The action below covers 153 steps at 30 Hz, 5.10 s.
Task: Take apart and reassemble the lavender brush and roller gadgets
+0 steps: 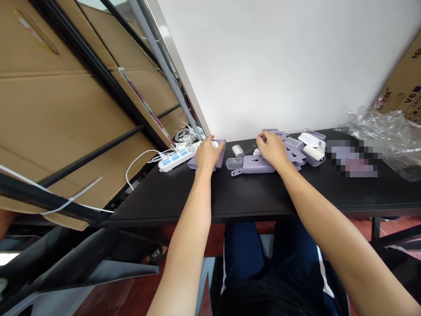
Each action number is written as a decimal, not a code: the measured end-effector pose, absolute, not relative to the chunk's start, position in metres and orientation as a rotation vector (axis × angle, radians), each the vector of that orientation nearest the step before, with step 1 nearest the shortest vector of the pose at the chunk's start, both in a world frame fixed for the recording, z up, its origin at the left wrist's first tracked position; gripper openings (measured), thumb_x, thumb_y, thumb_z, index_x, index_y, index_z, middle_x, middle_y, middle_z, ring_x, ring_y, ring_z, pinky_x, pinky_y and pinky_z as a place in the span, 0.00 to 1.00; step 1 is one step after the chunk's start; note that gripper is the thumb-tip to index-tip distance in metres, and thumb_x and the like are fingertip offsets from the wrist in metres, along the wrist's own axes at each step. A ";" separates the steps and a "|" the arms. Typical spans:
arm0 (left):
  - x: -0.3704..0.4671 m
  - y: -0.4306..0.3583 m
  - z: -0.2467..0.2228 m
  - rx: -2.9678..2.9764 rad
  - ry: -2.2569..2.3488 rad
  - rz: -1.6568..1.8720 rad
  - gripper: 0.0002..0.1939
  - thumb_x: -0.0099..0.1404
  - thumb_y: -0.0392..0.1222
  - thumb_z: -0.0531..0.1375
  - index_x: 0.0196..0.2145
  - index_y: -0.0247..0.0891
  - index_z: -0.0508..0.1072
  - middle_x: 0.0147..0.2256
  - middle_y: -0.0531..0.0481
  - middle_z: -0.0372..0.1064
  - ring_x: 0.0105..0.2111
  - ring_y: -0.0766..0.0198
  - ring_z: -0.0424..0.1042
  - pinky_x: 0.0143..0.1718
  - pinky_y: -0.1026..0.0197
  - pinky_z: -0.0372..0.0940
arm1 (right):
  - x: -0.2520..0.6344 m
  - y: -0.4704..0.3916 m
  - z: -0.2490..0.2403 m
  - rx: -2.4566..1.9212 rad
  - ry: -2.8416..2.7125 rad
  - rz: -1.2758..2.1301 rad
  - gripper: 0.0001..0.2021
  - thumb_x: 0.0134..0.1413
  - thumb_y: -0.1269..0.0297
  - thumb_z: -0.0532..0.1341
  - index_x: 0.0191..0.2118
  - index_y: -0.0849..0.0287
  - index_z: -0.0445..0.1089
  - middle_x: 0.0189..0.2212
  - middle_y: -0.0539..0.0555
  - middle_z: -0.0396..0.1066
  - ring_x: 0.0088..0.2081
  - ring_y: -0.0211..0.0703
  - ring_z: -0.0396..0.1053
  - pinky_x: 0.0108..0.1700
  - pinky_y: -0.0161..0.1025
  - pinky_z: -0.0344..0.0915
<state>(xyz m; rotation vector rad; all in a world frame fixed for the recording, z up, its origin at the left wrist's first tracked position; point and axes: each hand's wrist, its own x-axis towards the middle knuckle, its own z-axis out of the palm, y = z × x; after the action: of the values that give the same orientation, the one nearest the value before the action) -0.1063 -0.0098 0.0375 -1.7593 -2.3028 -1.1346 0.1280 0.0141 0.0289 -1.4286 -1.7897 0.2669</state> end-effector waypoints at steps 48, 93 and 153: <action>-0.043 -0.016 0.028 -2.716 -1.618 -2.448 0.22 0.60 0.62 0.70 0.31 0.38 0.76 0.29 0.51 0.74 0.26 0.68 0.70 0.24 0.67 0.65 | 0.117 0.007 0.035 -0.869 -1.142 1.000 0.43 0.66 0.34 0.45 0.78 0.47 0.31 0.65 0.65 0.64 0.53 0.55 0.76 0.40 0.46 0.79; -0.043 -0.018 0.033 -2.550 -1.416 -3.102 0.20 0.59 0.48 0.73 0.47 0.39 0.79 0.51 0.44 0.81 0.52 0.56 0.80 0.57 0.56 0.70 | 0.128 0.012 0.030 -1.057 -1.679 0.366 0.63 0.46 0.37 0.72 0.78 0.56 0.38 0.74 0.71 0.50 0.76 0.67 0.48 0.72 0.68 0.50; -0.027 -0.019 0.028 -2.023 -1.557 -3.569 0.18 0.55 0.48 0.76 0.34 0.36 0.75 0.30 0.53 0.78 0.30 0.68 0.76 0.41 0.62 0.67 | 0.113 0.015 0.024 -1.136 -1.632 0.132 0.59 0.43 0.33 0.69 0.73 0.57 0.43 0.59 0.67 0.62 0.63 0.69 0.58 0.66 0.68 0.56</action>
<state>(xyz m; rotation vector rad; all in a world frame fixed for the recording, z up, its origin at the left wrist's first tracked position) -0.0273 -0.0193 0.0277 -2.0228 -1.5571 -3.5692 0.1134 0.0148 0.0238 -1.1365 -1.6317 0.1321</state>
